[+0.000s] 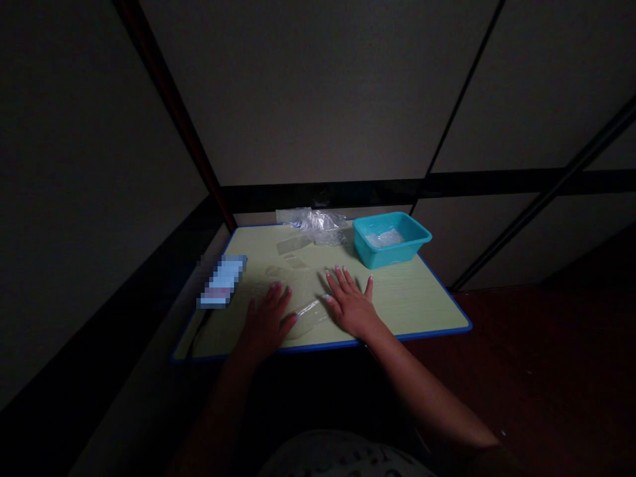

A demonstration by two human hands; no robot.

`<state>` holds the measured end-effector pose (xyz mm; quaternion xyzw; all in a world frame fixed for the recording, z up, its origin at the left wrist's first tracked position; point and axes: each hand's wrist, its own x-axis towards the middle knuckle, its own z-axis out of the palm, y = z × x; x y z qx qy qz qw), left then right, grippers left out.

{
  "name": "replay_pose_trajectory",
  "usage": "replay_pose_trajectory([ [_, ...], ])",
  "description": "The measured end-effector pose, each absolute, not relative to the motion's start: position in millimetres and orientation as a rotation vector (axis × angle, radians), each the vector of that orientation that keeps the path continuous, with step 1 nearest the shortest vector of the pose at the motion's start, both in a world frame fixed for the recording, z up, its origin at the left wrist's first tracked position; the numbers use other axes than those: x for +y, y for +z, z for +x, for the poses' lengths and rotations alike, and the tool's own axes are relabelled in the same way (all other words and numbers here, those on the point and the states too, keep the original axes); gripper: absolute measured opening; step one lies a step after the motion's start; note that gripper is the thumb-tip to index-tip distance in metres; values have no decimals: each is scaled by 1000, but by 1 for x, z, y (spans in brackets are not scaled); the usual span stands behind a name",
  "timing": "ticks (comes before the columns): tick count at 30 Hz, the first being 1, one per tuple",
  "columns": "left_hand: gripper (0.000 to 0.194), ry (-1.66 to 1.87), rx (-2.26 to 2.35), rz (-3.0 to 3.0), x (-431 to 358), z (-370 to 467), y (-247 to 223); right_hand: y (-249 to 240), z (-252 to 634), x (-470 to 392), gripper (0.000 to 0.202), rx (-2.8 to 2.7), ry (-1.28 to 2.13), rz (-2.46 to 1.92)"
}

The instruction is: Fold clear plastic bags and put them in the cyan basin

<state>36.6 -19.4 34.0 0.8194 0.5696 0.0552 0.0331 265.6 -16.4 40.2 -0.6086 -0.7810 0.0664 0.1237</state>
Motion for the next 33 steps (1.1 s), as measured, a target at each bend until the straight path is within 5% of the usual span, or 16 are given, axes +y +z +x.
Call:
replay_pose_trajectory([
  [10,64,180,1589,2671,-18,47,24,37,253,-29,64,-2506,436,-1746],
  [18,64,235,1586,2641,-20,46,24,37,284,-48,59,-2496,291,-1799],
  [27,26,675,1163,2582,-45,-1,30,28,301,-64,57,-2455,191,-1360],
  [33,24,623,1110,2561,-62,-11,29,33,299,-64,56,-2469,258,-1319],
])
